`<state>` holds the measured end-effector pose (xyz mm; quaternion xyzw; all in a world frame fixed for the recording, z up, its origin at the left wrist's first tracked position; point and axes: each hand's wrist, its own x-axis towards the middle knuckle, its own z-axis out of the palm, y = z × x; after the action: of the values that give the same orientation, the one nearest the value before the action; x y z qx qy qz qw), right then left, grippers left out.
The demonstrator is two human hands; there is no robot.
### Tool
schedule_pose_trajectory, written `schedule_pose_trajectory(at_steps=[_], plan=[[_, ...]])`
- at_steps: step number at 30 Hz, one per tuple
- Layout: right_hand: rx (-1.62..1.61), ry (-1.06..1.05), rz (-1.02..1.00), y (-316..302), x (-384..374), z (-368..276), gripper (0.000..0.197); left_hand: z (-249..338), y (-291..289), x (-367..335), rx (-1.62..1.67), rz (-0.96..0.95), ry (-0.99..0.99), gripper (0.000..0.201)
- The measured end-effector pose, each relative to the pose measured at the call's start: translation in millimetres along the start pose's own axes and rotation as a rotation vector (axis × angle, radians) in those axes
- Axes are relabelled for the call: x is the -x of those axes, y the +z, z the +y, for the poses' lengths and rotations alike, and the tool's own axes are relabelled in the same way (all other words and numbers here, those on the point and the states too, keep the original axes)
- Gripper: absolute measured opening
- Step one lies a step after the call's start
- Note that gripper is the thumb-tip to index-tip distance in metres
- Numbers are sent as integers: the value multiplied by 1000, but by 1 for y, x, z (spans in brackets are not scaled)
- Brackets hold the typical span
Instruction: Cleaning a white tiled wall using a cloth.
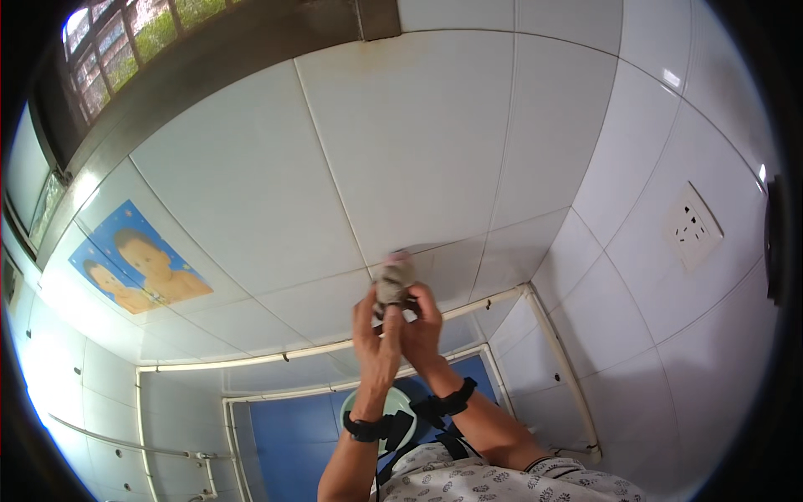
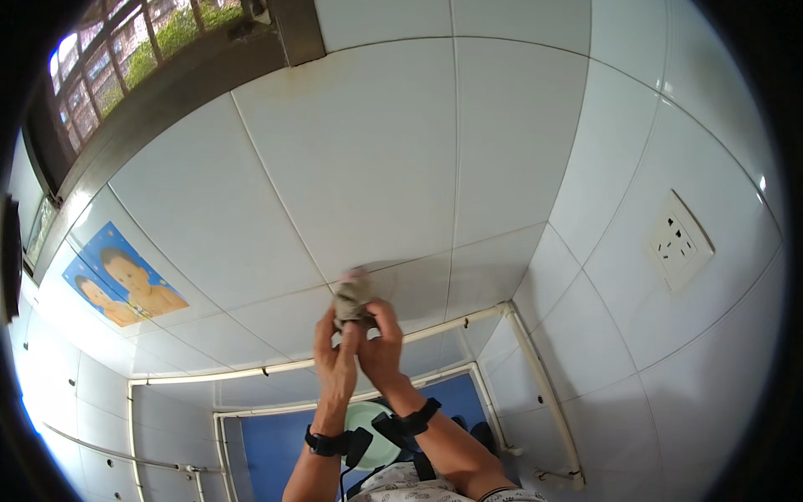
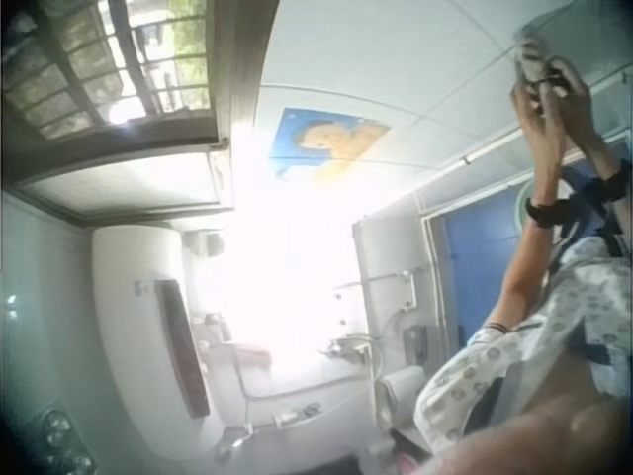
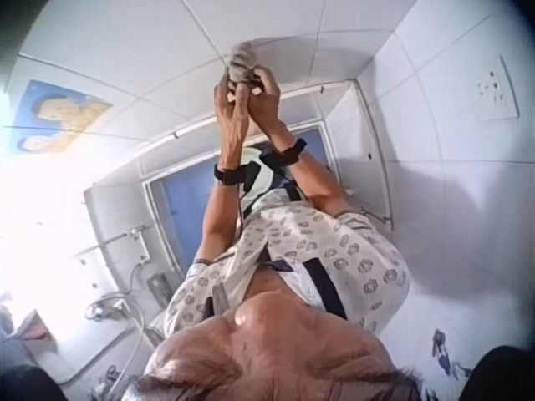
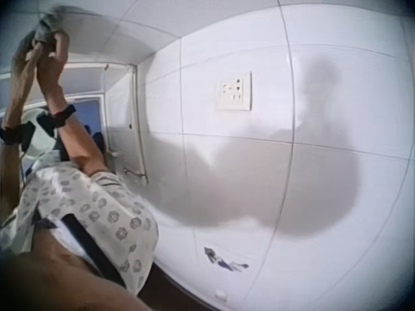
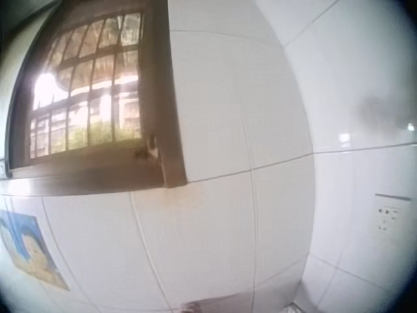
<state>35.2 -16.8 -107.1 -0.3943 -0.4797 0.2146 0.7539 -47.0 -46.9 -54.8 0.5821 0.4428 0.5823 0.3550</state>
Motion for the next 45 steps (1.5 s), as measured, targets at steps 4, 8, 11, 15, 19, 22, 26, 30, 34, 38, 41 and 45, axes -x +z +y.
schedule_pose_trajectory(at_steps=[4,8,11,15,19,22,26,30,34,38,41,45], plan=[[60,-103,-70,22,-3,-22,36,-5,-17,-4,5,107,42,49],[154,-212,-28,-3,-23,-31,37,11,12,-8,48,75,68,37],[210,-275,24,-42,-46,-27,37,20,48,-13,24,-16,57,30],[305,-269,102,-111,-73,-18,39,21,117,-13,-37,-107,111,28],[338,-257,252,-174,-102,-19,36,26,185,-17,-10,-283,144,35],[446,-243,322,-217,-122,-21,39,40,229,-22,10,-440,114,43],[455,-221,318,-254,-133,-31,51,46,279,-21,-1,-484,186,51],[446,-138,261,-247,-134,-39,55,53,274,-26,-12,-522,147,57],[82,-51,317,-227,-140,-62,50,55,259,-31,-85,-617,276,59],[-240,81,329,-212,-123,-30,41,52,223,-26,-70,-574,274,60],[-502,223,250,-181,-104,-32,36,57,179,-20,-67,-438,232,57],[-169,140,196,-121,-83,-55,30,57,125,-17,-85,-392,201,60]])
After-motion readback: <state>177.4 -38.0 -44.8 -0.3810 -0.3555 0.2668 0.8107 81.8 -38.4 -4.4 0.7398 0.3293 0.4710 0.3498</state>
